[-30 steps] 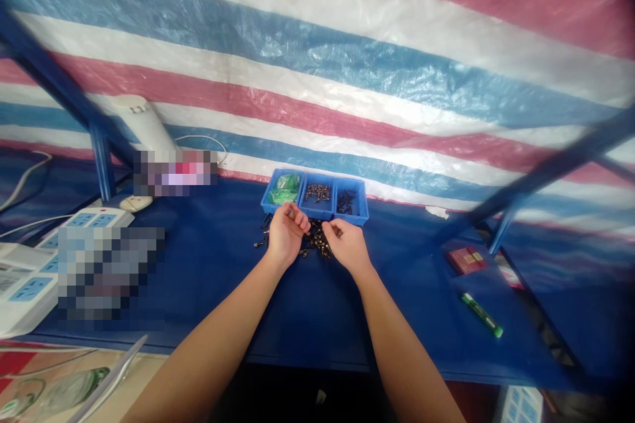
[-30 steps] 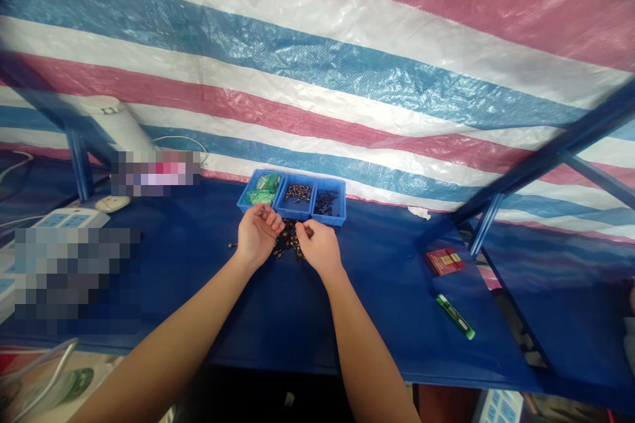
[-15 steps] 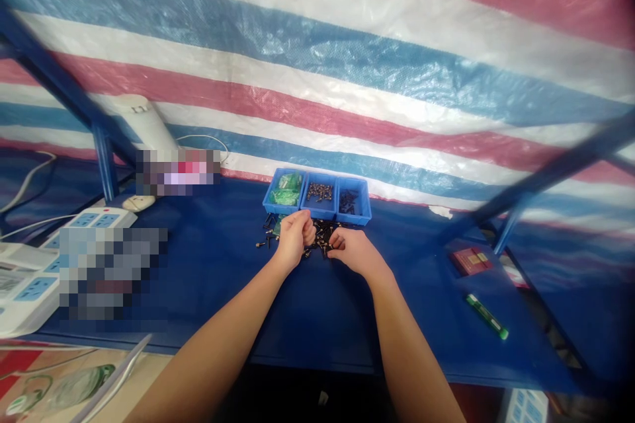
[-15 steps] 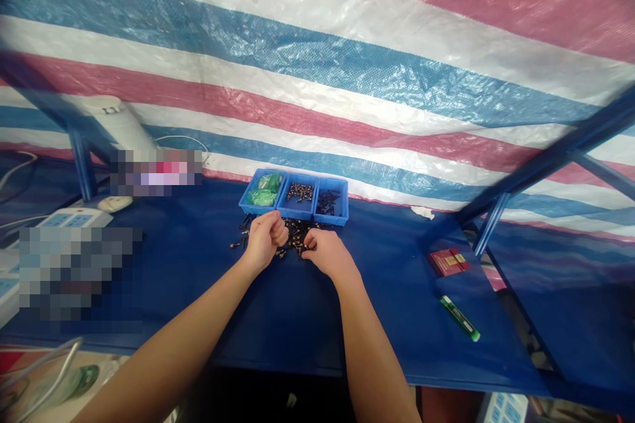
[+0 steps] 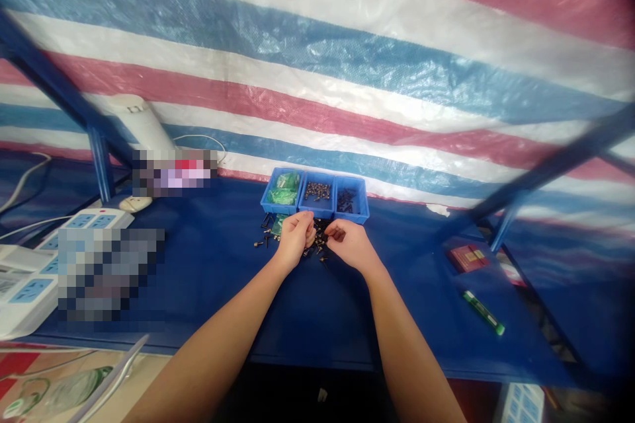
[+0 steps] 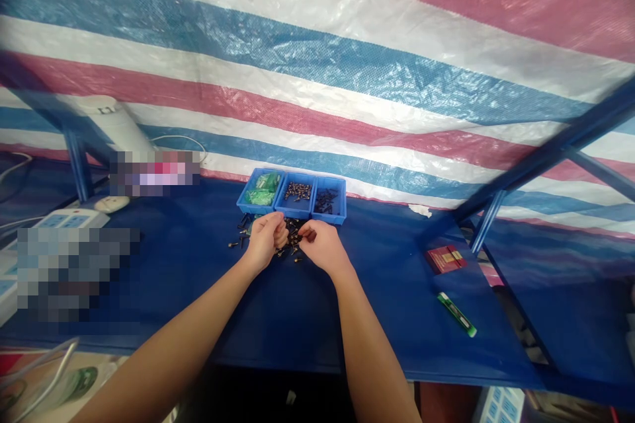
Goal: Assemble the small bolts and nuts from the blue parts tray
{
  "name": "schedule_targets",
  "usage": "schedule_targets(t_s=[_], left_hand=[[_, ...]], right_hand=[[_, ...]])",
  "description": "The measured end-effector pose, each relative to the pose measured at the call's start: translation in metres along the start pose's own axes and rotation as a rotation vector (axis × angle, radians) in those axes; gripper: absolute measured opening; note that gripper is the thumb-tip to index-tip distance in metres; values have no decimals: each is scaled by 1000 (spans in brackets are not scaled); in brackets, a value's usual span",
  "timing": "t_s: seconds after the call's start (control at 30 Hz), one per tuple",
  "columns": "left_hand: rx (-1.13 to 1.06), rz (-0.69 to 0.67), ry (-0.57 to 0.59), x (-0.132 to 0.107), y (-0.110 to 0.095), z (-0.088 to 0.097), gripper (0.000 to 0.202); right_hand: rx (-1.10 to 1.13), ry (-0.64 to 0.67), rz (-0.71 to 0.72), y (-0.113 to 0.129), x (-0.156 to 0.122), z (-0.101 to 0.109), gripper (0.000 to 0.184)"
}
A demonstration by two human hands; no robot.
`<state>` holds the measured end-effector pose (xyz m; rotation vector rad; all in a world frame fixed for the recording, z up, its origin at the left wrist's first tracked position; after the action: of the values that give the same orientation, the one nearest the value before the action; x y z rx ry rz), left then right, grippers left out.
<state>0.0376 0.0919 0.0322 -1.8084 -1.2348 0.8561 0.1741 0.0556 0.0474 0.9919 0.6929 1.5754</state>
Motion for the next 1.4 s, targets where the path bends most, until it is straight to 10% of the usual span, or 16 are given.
schedule_targets(t_s=[0.53,0.97,1.4], left_hand=[[-333,58,66,2,-6,-6,16],[-613,126,61,-1,-14,-4,30],[-533,86,128,5,-11,-3,26]], right_hand=[[967,-224,-117,7,5,-11,14],[1004,-42,-189,13,-1,-37,23],[1027,-193,-119,8,3,-21,17]])
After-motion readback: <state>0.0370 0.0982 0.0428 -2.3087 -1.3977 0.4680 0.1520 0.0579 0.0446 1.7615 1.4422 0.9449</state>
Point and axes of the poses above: each hand's wrist, its own x-axis towards the middle knuckle, its own z-axis out of the back of the hand, y = z × x, the point moved 6 cm from there along x, towards the middle knuckle, and after that the axes turned 6 degrees about z, right-handed, at the moved point
